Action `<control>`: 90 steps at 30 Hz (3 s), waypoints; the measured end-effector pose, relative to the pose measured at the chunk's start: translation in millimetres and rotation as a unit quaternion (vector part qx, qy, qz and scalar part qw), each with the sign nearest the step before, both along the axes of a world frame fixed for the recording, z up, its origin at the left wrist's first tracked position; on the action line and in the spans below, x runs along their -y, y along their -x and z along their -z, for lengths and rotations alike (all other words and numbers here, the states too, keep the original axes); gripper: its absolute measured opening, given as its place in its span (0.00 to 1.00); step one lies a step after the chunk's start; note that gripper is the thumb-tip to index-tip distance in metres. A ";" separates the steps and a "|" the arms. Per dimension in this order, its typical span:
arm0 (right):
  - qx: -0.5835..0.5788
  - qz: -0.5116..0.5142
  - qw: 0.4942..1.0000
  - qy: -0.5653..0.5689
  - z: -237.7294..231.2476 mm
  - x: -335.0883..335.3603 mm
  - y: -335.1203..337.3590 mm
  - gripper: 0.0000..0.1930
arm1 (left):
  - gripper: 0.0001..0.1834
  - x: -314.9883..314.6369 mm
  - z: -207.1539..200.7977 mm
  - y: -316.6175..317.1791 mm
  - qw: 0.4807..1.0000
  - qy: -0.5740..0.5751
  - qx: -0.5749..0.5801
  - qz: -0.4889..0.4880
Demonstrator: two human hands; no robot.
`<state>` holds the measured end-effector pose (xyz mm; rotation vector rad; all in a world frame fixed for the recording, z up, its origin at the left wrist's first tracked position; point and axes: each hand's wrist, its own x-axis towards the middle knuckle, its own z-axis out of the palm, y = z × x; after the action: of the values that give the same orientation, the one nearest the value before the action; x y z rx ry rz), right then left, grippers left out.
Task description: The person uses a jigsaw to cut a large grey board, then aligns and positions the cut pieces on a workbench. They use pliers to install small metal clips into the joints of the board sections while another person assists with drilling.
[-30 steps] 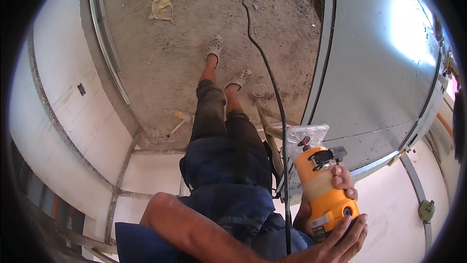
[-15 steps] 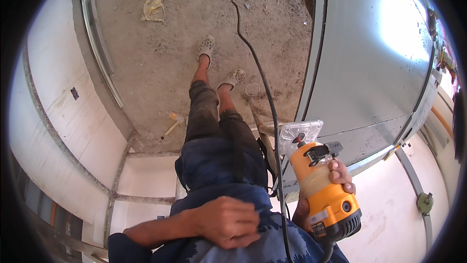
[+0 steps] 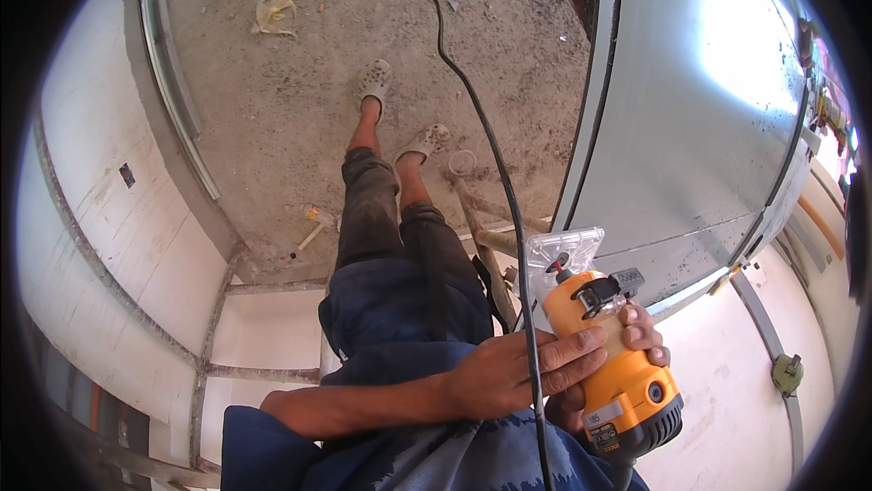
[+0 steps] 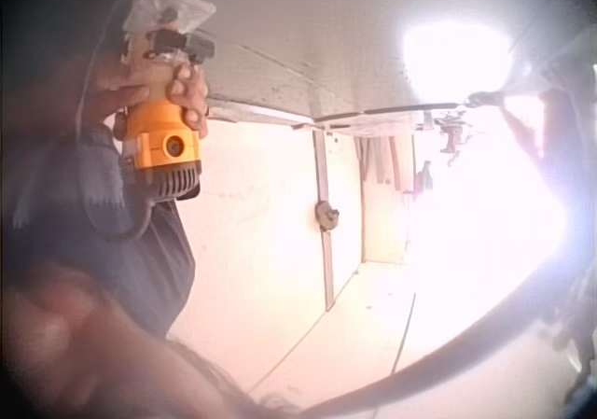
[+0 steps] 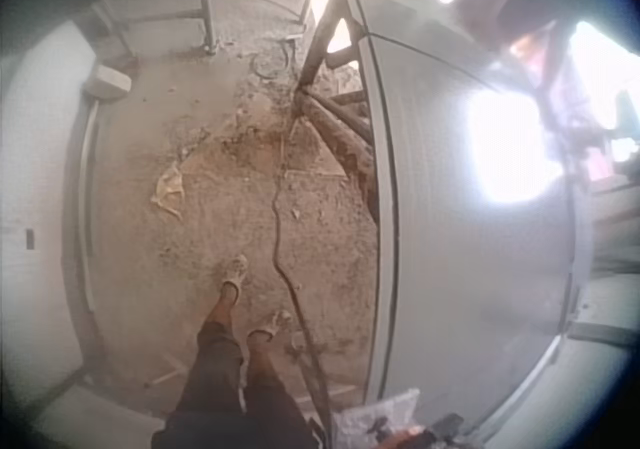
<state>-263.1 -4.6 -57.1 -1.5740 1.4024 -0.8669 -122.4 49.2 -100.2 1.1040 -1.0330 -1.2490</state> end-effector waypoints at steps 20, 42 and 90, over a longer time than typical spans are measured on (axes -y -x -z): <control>0.085 -0.035 0.994 0.050 22.8 -5.8 19.7 0.47 | 0.20 4.1 9.6 2.9 0.997 0.059 0.018 -0.051; 0.053 -0.049 0.997 0.039 22.8 6.1 -0.7 0.46 | 0.27 8.7 18.7 -1.7 0.996 0.047 0.010 -0.072; 0.080 -0.025 0.996 0.044 26.3 36.0 -19.9 0.51 | 0.23 43.3 27.4 -24.4 0.992 0.078 0.011 -0.097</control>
<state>-243.1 -40.6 -83.3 -1.5615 1.2219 -1.0144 -98.0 5.9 -127.6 1.0715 -0.9969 -0.9861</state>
